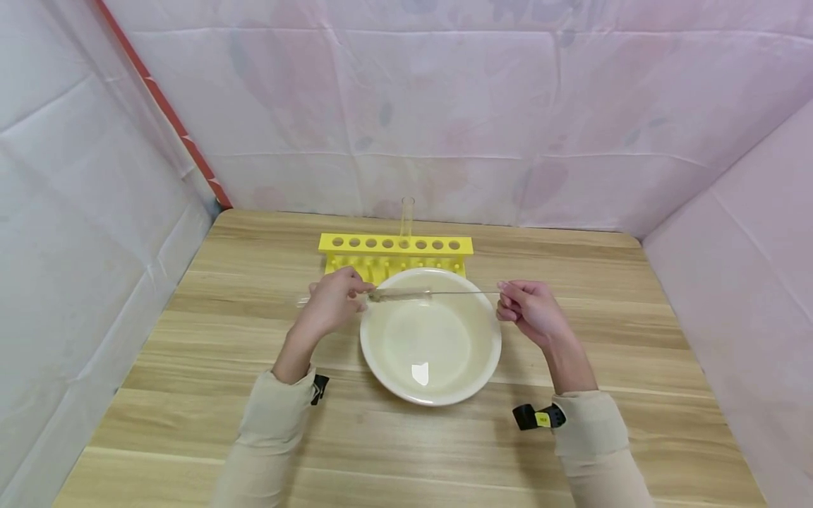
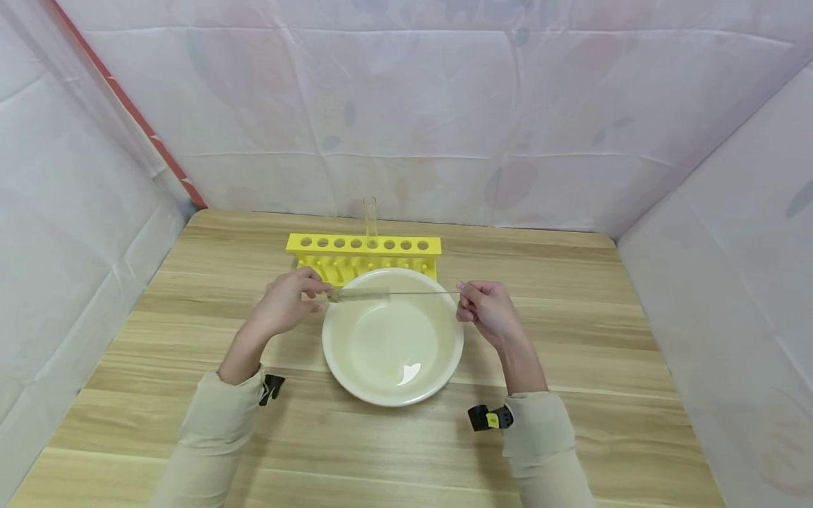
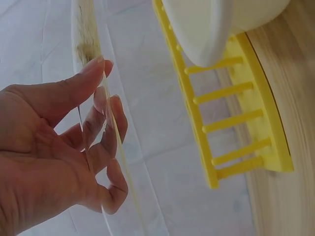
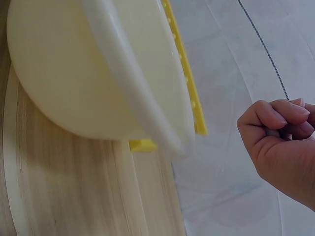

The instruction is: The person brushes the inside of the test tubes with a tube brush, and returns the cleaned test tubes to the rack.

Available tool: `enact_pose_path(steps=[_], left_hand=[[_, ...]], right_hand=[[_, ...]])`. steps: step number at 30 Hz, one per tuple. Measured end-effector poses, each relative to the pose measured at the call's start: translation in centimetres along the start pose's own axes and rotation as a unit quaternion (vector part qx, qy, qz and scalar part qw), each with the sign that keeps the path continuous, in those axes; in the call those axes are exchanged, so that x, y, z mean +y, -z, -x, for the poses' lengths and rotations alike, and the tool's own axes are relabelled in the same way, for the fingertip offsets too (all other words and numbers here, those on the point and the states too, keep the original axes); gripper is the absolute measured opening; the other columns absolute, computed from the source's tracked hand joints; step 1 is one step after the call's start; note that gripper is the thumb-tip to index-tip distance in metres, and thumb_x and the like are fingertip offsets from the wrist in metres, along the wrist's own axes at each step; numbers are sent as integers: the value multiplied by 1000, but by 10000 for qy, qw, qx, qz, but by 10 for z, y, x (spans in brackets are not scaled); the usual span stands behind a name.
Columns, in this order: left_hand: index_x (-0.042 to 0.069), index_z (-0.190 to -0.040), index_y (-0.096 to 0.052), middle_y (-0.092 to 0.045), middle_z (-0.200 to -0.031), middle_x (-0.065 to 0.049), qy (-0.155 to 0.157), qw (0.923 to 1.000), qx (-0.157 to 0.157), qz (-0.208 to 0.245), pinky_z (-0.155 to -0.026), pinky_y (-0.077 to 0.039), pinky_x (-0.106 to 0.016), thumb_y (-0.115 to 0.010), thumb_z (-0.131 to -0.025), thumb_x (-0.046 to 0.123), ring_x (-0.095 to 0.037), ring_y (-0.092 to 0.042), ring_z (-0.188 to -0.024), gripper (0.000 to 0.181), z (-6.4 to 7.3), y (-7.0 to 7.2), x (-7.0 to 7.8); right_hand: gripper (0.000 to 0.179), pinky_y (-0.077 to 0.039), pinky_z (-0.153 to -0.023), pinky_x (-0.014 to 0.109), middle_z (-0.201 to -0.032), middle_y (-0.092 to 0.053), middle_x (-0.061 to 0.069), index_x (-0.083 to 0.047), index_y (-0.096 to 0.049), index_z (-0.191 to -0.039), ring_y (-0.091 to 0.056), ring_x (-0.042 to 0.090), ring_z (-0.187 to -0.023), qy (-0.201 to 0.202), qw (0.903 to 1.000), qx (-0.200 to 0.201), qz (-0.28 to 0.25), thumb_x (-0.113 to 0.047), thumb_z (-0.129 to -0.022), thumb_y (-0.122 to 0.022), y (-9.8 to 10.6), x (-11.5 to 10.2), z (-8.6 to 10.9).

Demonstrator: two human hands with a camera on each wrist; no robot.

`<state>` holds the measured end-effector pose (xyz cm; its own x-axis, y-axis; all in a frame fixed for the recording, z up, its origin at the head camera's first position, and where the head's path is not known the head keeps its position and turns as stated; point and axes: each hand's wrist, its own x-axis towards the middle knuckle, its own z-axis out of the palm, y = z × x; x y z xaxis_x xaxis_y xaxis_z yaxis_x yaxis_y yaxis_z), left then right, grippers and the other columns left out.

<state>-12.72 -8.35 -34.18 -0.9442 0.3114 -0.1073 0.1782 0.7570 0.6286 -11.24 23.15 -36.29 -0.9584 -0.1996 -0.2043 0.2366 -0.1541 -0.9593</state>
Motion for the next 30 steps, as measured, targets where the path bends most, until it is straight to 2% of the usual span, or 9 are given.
enact_pose_path(steps=[7,12,18,25,30], left_hand=[[7,-109,-67,-57,-94,-3,-365,9992,-186,24,-81,-29,-48,-70,-77,3,-20,-52,-84,32,-6,-9,21],[10,-107,-69,-57,-91,1,-353,9992,-186,-6,-77,-30,-43,-69,-78,2,-16,-51,-80,30,-8,-16,32],[11,-106,-70,-56,-91,2,-293,9994,-185,23,-78,-30,-45,-69,-78,3,-15,-51,-80,28,-9,-17,34],[10,-105,-70,-57,-93,0,-340,9993,-171,-12,-76,-31,-45,-69,-79,3,-17,-53,-82,27,-8,-16,35],[10,-104,-70,-57,-92,0,-308,9994,-164,57,-79,-31,-49,-69,-79,3,-18,-52,-81,27,-8,-13,34]], right_hand=[[39,-35,-56,26,-56,-37,3,-4,-42,-58,-34,13,-49,-178,9997,-20,164,-4,-97,-40,-29,0,-6],[41,-34,-56,26,-54,-35,3,-3,-39,-56,-33,13,-48,-151,9998,-62,72,-3,-96,-40,-47,2,-9],[41,-34,-54,25,-54,-36,3,-3,-39,-54,-33,12,-47,9,9999,119,-30,-2,-96,-40,-53,4,-10],[41,-35,-53,23,-53,-34,1,-3,-39,-55,-35,12,-47,20,9994,332,-132,-4,-96,-40,-58,5,-9],[39,-35,-51,22,-54,-34,1,-4,-42,-59,-35,11,-47,8,9992,405,-52,-9,-98,-40,-61,4,-9]])
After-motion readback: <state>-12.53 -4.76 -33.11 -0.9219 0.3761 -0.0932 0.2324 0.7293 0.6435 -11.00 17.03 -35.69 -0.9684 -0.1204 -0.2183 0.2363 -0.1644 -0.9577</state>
